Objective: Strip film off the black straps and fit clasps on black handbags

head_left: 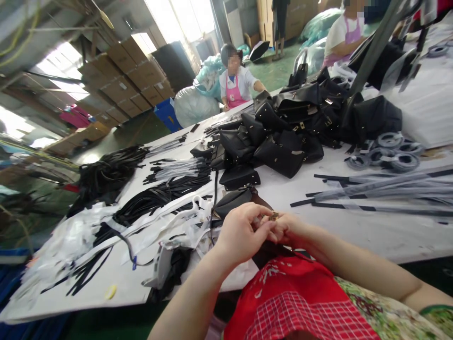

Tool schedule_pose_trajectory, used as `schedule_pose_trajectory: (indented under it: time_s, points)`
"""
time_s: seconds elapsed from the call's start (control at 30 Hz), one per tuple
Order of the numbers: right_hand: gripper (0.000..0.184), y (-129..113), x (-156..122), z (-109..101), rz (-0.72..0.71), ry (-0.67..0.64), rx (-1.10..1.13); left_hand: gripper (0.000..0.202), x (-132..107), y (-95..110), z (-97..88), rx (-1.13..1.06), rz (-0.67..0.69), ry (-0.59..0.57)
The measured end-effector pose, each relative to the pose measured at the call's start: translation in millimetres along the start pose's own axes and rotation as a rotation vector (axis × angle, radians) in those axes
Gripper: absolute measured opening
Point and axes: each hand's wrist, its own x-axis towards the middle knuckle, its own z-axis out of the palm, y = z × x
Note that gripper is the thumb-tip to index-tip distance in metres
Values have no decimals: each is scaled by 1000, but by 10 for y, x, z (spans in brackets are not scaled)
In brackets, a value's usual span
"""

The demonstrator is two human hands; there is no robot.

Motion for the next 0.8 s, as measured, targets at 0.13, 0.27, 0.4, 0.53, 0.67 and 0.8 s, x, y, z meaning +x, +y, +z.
schedule_pose_trajectory:
  time_s: [0.13, 0.27, 0.4, 0.53, 0.67, 0.8]
  points:
    - [5, 1, 86, 126, 73, -28, -70, 10, -67, -113, 13, 30, -100, 37]
    - [5, -13, 171, 234, 52, -57, -158, 7, -95, -184, -23, -17, -166, 51]
    - [6, 9, 254, 280, 49, -105, -203, 4, -92, -192, -108, -117, -222, 29]
    - [6, 11, 291, 291, 72, -151, -289, 2, -53, -183, -200, -155, -232, -38]
    - [8, -14, 276, 287, 92, -175, -349, 6, -5, -186, -259, -180, -312, -93]
    - [14, -20, 248, 283, 117, -177, -387, 15, 32, -178, -313, -167, -366, -201]
